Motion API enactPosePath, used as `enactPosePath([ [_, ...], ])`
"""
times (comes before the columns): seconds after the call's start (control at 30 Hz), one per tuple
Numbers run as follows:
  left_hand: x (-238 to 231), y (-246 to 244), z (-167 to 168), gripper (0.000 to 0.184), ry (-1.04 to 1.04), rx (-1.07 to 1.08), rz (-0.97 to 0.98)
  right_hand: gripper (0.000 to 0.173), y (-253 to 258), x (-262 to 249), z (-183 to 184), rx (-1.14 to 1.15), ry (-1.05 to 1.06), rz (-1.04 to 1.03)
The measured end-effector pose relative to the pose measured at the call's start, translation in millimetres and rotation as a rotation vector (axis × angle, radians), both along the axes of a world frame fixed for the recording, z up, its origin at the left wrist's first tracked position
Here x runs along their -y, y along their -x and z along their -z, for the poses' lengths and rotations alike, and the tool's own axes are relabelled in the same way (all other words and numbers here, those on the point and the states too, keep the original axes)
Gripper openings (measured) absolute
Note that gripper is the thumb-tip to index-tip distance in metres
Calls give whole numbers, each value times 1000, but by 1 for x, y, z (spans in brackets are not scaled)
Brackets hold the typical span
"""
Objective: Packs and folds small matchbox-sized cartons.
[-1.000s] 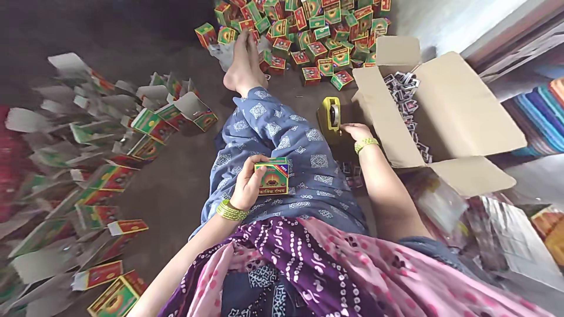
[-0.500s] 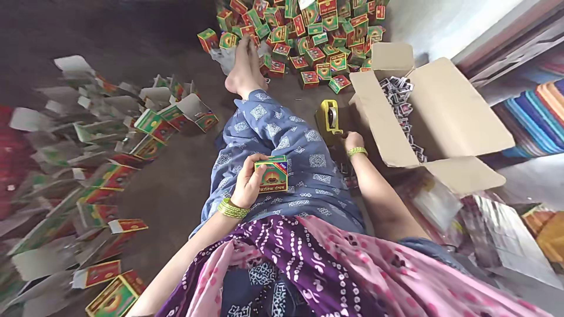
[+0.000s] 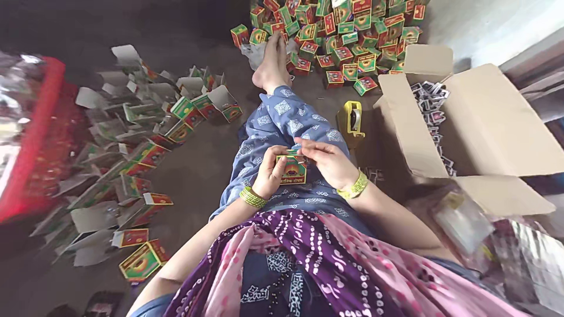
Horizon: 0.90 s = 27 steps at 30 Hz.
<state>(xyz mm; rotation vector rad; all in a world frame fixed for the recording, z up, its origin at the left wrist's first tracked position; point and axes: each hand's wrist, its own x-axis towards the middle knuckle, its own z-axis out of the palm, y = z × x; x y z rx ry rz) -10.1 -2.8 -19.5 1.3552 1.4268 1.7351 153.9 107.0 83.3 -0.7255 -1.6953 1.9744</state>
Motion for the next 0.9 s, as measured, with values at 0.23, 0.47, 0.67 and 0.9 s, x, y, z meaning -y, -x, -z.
enactPosePath([
  [0.23, 1, -1, -1, 42, -22, 71, 37, 27, 19, 7, 20, 138, 98, 102],
  [0.47, 7, -2, -8, 62, 26, -14, 45, 39, 22, 5, 30, 231, -49, 218],
  [0.67, 20, 16, -24, 57, 136, -102, 161, 48, 12, 2, 43, 152, -508, -73],
  [0.9, 89, 116, -35, 43, 701, -467, -691, 59, 6, 5, 45, 191, -747, -191],
])
